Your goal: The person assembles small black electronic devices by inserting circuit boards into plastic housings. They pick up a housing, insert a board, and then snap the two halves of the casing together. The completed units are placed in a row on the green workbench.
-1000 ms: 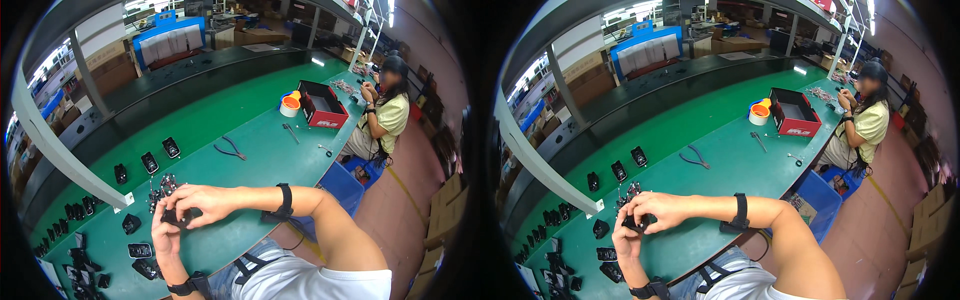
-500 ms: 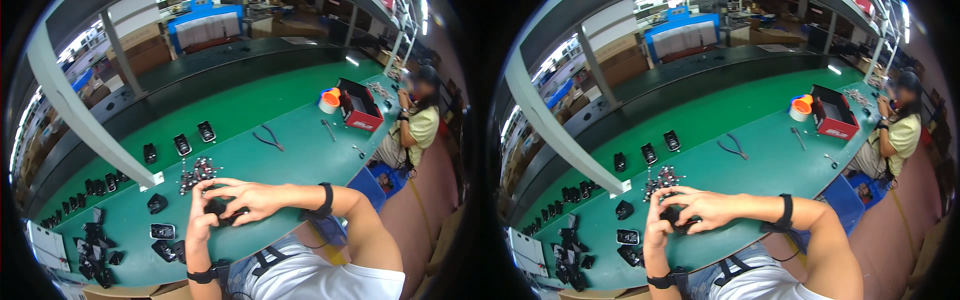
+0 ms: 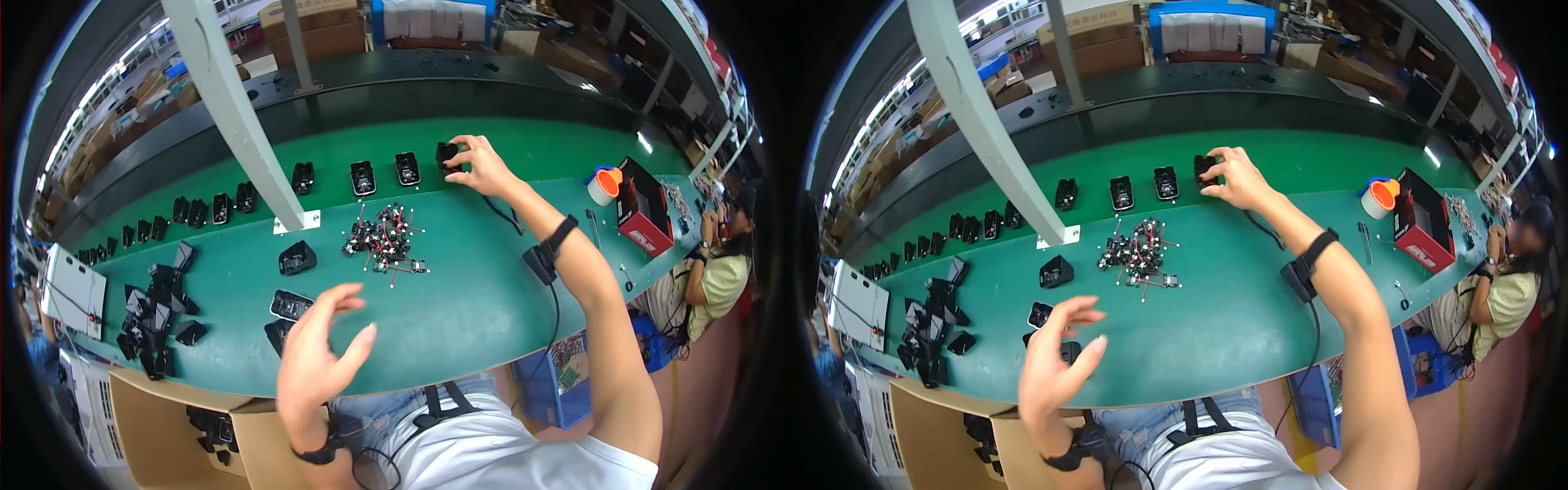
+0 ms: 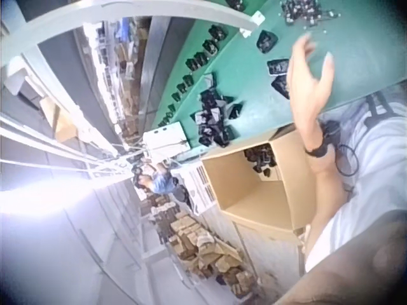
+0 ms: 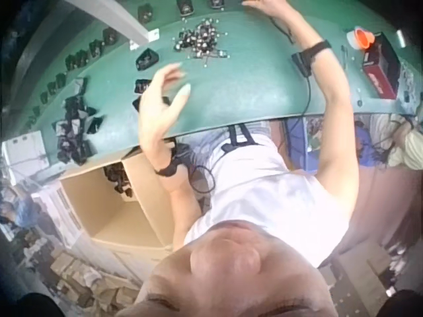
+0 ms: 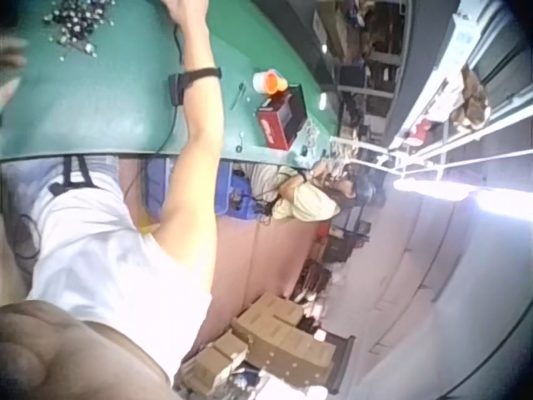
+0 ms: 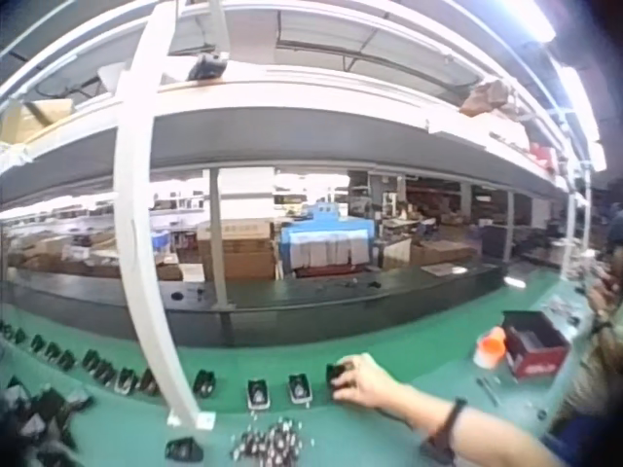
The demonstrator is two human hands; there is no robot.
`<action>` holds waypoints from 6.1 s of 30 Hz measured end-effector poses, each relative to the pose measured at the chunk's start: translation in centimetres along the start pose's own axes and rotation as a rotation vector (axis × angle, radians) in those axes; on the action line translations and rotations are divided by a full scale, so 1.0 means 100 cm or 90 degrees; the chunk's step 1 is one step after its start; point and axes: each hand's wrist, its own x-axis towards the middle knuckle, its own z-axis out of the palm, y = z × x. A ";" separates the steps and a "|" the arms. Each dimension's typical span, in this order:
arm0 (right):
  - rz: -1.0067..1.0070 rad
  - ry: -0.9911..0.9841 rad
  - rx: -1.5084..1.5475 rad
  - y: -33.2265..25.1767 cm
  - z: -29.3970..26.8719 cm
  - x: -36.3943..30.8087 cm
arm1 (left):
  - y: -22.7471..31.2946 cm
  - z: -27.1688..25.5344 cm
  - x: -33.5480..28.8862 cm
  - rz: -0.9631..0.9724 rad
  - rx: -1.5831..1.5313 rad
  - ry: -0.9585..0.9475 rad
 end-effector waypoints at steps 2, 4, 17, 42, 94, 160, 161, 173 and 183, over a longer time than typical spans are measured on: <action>-0.013 -0.040 -0.033 0.015 0.017 0.011 | -0.014 -0.013 -0.031 0.030 0.218 0.039; -0.003 -0.075 -0.033 0.021 0.029 0.017 | -0.015 -0.019 -0.054 -0.055 0.233 0.014; -0.137 -0.114 0.188 -0.056 -0.011 -0.044 | -0.062 0.025 -0.072 -0.080 0.289 0.127; 0.287 -0.232 0.949 -0.111 0.003 -0.097 | -0.055 0.066 -0.028 0.102 0.051 0.094; -0.228 0.113 0.344 -0.142 -0.021 -0.115 | -0.053 0.116 0.094 -0.161 -0.510 -0.113; -0.054 -0.037 -0.068 0.021 0.027 0.015 | -0.055 0.121 0.087 0.135 -0.102 0.023; -0.051 -0.046 -0.084 0.022 0.024 0.010 | -0.053 0.122 0.088 0.137 -0.112 0.019; 0.324 0.202 -0.411 0.130 -0.185 -0.126 | -0.039 0.120 0.081 0.128 -0.055 -0.012; 0.689 -0.057 -0.479 0.161 -0.196 -0.260 | -0.039 0.123 0.083 0.145 -0.044 -0.054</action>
